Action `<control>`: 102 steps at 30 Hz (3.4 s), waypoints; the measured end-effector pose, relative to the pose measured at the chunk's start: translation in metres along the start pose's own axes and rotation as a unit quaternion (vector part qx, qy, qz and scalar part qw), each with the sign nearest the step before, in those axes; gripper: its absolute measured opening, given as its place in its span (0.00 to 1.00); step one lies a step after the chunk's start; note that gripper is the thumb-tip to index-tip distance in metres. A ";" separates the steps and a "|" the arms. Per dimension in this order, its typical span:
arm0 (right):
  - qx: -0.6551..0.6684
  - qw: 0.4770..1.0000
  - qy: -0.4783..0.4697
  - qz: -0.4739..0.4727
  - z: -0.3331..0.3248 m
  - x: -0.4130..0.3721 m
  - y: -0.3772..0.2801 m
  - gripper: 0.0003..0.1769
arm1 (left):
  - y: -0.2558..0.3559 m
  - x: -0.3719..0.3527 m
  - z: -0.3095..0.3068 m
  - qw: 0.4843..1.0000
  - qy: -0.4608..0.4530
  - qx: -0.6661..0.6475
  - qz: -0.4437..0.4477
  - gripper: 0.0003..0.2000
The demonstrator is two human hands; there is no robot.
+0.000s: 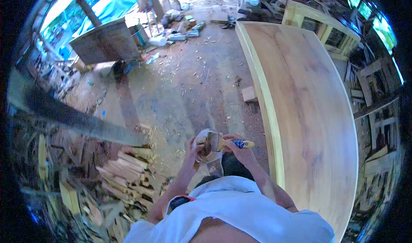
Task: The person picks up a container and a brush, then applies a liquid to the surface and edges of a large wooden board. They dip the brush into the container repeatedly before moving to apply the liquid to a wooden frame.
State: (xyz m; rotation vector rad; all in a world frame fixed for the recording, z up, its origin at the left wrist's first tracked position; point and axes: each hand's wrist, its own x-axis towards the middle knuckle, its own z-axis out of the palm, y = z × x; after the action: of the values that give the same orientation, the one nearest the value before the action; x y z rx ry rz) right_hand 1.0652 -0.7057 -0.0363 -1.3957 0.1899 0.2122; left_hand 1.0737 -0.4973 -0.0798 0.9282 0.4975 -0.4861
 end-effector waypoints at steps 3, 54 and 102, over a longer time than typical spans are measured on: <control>0.004 1.000 -0.008 0.008 -0.007 0.052 0.005 0.11 | 0.020 0.051 -0.002 1.000 -0.010 0.013 -0.006 0.34; -0.314 0.889 0.321 0.086 -0.322 0.675 -0.203 0.21 | 0.452 0.843 0.461 0.859 -0.275 0.336 -0.271 0.28; -0.301 0.754 0.562 0.161 -0.414 0.723 -0.253 0.17 | 0.314 1.040 0.786 0.661 -0.378 0.449 -0.467 0.35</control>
State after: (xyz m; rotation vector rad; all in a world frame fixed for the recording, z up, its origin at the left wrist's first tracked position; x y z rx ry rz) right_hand 1.8262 -1.1288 -0.0489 -1.9797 1.4889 -0.3639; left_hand 2.2249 -1.1839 -0.1048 1.2228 -0.1532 -2.1206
